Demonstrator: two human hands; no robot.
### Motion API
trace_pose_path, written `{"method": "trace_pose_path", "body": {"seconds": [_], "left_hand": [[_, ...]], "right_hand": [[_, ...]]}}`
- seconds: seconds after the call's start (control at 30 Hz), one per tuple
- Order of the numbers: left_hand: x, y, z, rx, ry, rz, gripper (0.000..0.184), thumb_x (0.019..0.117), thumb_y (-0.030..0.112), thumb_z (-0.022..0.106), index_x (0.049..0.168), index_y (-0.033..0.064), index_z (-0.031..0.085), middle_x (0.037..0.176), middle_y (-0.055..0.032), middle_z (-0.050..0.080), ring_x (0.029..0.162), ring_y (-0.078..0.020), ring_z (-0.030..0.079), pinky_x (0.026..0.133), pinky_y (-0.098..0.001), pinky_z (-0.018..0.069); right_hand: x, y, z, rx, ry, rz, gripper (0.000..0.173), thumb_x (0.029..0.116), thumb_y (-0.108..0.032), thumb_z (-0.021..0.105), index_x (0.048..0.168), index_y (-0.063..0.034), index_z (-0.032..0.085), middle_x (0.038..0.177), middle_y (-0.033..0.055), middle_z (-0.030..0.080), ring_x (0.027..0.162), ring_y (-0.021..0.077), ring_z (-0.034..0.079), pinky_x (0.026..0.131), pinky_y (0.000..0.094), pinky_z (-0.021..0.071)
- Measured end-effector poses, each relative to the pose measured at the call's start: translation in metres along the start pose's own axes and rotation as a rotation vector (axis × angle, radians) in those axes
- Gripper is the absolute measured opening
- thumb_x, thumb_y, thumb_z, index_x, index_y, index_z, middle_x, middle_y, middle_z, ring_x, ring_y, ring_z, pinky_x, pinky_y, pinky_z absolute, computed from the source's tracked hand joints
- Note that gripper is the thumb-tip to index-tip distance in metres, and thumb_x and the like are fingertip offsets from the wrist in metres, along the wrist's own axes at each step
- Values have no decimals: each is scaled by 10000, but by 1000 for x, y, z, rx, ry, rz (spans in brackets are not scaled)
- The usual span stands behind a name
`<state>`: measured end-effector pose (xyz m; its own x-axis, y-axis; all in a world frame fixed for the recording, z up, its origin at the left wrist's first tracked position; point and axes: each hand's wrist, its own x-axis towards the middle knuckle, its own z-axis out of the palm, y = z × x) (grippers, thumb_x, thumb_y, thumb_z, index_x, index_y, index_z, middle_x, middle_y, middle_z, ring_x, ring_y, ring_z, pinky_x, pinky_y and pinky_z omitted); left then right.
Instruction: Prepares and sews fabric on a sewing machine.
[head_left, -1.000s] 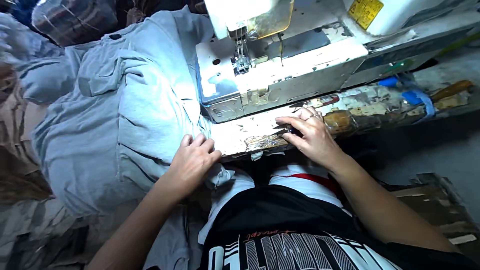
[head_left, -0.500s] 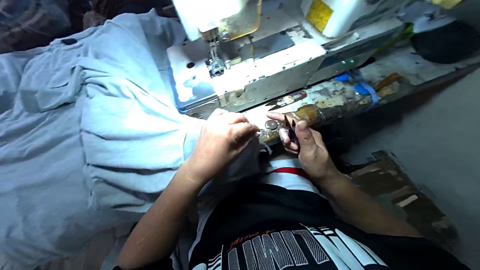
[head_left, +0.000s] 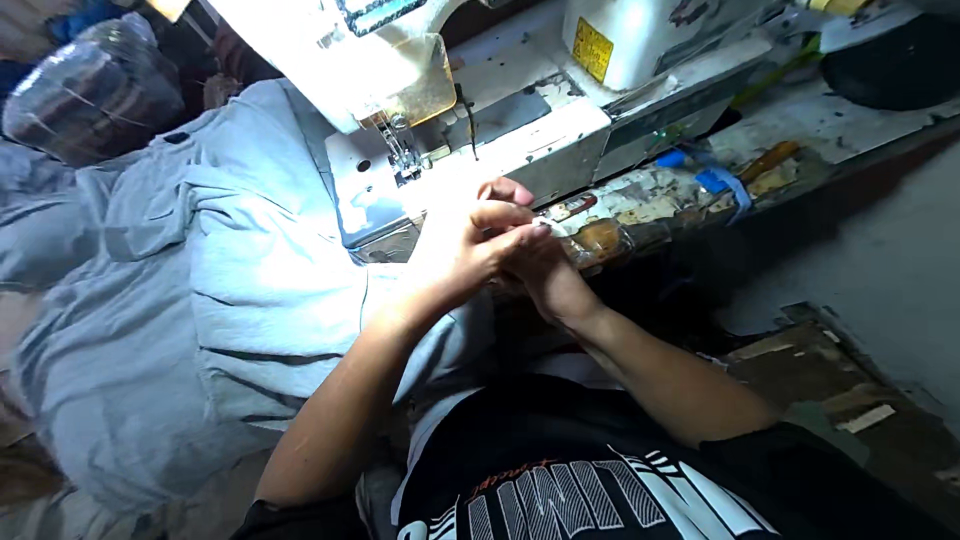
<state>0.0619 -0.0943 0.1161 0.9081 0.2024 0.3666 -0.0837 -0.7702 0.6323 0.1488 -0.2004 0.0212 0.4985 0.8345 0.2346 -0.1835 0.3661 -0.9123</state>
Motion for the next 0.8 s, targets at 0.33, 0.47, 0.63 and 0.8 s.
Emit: {"method": "trace_pose_path", "body": {"seconds": [0.33, 0.47, 0.63, 0.8], "left_hand": [[-67, -36, 11, 597, 70, -97, 295, 975, 260, 675, 1176, 54, 741, 1126, -157, 713, 1091, -351, 652, 923, -530, 512], [-87, -72, 25, 686, 128, -161, 129, 926, 143, 679, 966, 58, 766, 959, -141, 725, 992, -372, 667, 800, -538, 508], [-80, -44, 2, 422, 342, -3, 148, 955, 126, 644, 994, 61, 771, 1004, -100, 721, 1025, -255, 642, 906, -440, 463], [-112, -17, 13, -69, 546, -122, 158, 956, 138, 690, 1067, 25, 691, 998, -1, 712, 937, -51, 674, 855, -240, 573]], "right_hand": [[8, -27, -85, -1031, 163, -368, 305, 976, -290, 671, 1139, -40, 738, 1034, 146, 703, 871, 208, 675, 763, 385, 558], [21, -5, -59, -1256, -54, -429, 327, 950, -333, 702, 1157, -86, 760, 1109, 172, 685, 1071, 376, 625, 923, 542, 483], [-2, 7, -27, -692, -262, -294, 225, 922, -207, 722, 1084, -58, 764, 1049, 16, 735, 957, 35, 670, 873, 219, 547], [-10, 10, -3, 79, -240, 165, 119, 970, -5, 626, 898, -78, 688, 784, -15, 703, 667, 51, 683, 654, 219, 609]]}}
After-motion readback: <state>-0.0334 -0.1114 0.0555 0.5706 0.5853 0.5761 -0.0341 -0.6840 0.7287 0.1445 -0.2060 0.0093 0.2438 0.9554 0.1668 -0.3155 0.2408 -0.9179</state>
